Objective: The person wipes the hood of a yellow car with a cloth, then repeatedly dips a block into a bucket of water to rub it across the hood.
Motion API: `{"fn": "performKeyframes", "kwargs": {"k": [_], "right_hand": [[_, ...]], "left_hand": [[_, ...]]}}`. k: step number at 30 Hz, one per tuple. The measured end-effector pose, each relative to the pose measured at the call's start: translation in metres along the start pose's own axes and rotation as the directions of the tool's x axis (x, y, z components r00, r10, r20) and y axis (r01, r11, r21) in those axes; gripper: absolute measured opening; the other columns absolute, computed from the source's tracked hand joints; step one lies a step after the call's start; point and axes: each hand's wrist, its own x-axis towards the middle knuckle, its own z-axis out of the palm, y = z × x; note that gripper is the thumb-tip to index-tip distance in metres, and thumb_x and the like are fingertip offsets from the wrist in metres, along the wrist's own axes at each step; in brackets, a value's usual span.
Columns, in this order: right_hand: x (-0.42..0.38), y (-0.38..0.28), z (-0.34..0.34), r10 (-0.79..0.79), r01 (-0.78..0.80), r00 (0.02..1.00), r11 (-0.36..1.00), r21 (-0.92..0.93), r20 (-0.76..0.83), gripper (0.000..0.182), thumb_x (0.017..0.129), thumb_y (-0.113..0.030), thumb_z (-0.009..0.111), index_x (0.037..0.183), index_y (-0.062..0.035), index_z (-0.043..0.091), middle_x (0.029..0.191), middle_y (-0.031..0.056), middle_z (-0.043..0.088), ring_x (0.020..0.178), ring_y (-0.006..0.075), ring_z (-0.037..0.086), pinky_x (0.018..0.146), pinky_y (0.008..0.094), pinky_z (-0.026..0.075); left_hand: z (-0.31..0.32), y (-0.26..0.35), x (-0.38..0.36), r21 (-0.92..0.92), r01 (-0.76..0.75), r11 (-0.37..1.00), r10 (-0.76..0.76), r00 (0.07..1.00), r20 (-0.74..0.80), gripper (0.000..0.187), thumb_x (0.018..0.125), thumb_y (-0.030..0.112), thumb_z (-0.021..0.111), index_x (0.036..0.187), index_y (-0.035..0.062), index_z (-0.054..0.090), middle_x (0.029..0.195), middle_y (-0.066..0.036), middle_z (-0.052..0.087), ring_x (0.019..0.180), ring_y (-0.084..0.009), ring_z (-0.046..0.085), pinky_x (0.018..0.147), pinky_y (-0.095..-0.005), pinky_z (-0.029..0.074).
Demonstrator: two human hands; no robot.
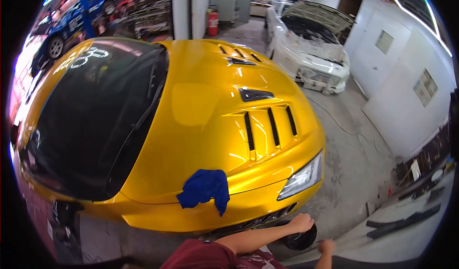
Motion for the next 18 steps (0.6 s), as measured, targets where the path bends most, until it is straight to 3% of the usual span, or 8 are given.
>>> {"fn": "performKeyframes", "kwargs": {"k": [1, 2, 4, 6, 9, 12, 15, 18], "right_hand": [[0.015, -0.018, 0.022, -0.023, -0.019, 0.995, 0.908, 0.419, 0.097, 0.037, 0.096, -0.034, 0.063, 0.109, -0.001, 0.072, 0.112, 0.0213, 0.073, 0.114, 0.0347, 0.067, 0.098, 0.0507, 0.051], [0.046, -0.024, 0.082, -0.017, -0.244, 0.957, 0.491, 0.836, 0.289, 0.045, 0.097, -0.037, 0.061, 0.118, 0.001, 0.071, 0.121, 0.0247, 0.07, 0.12, 0.0386, 0.065, 0.103, 0.0515, 0.05], [0.008, -0.078, 0.01, -0.021, -0.034, 0.985, 0.949, 0.313, 0.169, 0.045, 0.098, -0.036, 0.056, 0.119, 0.0007, 0.071, 0.125, 0.0254, 0.068, 0.118, 0.0443, 0.065, 0.098, 0.0517, 0.052], [0.025, -0.114, 0.007, -0.078, 0.023, 0.992, 0.884, 0.466, 0.099, 0.042, 0.097, -0.034, 0.057, 0.116, 0.0011, 0.071, 0.119, 0.027, 0.07, 0.113, 0.0444, 0.066, 0.098, 0.0509, 0.053], [0.029, -0.181, -0.092, -0.184, 0.174, 0.983, 0.89, 0.422, -0.018, 0.038, 0.098, -0.031, 0.058, 0.115, 0.001, 0.07, 0.114, 0.0286, 0.07, 0.109, 0.0469, 0.066, 0.095, 0.0516, 0.052], [0.017, -0.262, -0.204, -0.371, 0.588, 0.808, 0.567, 0.577, -0.458, 0.024, 0.101, -0.019, 0.058, 0.113, 0.0006, 0.066, 0.104, 0.0264, 0.071, 0.099, 0.0512, 0.066, 0.083, 0.0546, 0.052], [-0.02, -0.361, -0.316, -0.441, 0.805, 0.59, 0.39, 0.448, -0.676, 0.034, 0.098, -0.017, 0.063, 0.127, 0.0009, 0.059, 0.111, 0.0265, 0.066, 0.104, 0.0488, 0.06, 0.092, 0.053, 0.048], [-0.057, -0.476, -0.404, -0.545, 0.905, 0.39, 0.076, 0.42, -0.742, 0.038, 0.095, -0.013, 0.066, 0.13, -0.0009, 0.06, 0.12, 0.0253, 0.064, 0.113, 0.0462, 0.058, 0.098, 0.0503, 0.047]], "left_hand": [[-0.007, -0.015, -0.013, 0.104, -0.046, 0.993, 0.064, 0.984, -0.169, 0.042, 0.096, 0.035, 0.059, 0.093, -0.0044, 0.073, 0.091, -0.037, 0.068, 0.093, -0.0513, 0.069, 0.09, -0.0552, 0.054], [-0.007, -0.034, -0.022, 0.22, -0.071, 0.973, 0.144, 0.932, -0.332, 0.041, 0.095, 0.036, 0.06, 0.094, -0.0024, 0.074, 0.09, -0.036, 0.068, 0.091, -0.0506, 0.069, 0.088, -0.0549, 0.055], [-0.036, -0.055, -0.036, 0.298, -0.028, 0.954, 0.172, 0.867, -0.468, 0.037, 0.092, 0.036, 0.063, 0.094, 0.0014, 0.075, 0.089, -0.034, 0.069, 0.088, -0.0478, 0.07, 0.085, -0.054, 0.056], [-0.088, -0.065, -0.059, 0.083, 0.031, 0.996, -0.005, 0.955, -0.296, 0.036, 0.092, 0.037, 0.063, 0.095, 0.0035, 0.075, 0.095, -0.027, 0.073, 0.09, -0.0428, 0.071, 0.086, -0.0533, 0.056], [-0.158, -0.062, -0.116, -0.003, 0.117, 0.993, -0.108, 0.909, -0.403, 0.038, 0.096, 0.038, 0.061, 0.098, 0.0028, 0.075, 0.095, -0.023, 0.073, 0.089, -0.0423, 0.071, 0.082, -0.0498, 0.056], [-0.221, -0.074, -0.182, -0.003, 0.174, 0.985, -0.129, 0.721, -0.681, 0.033, 0.097, 0.032, 0.062, 0.094, 0.002, 0.075, 0.096, -0.022, 0.073, 0.09, -0.04, 0.07, 0.082, -0.0481, 0.056], [-0.309, -0.074, -0.256, -0.095, 0.264, 0.96, -0.215, 0.475, -0.853, 0.028, 0.097, 0.026, 0.062, 0.091, 0.0007, 0.073, 0.088, -0.02, 0.07, 0.083, -0.0398, 0.068, 0.077, -0.048, 0.054], [-0.393, -0.129, -0.296, 0.011, 0.25, 0.968, -0.033, 0.172, -0.984, 0.024, 0.096, 0.023, 0.064, 0.088, 0.0014, 0.071, 0.085, -0.021, 0.068, 0.082, -0.0431, 0.065, 0.073, -0.0497, 0.052]]}}
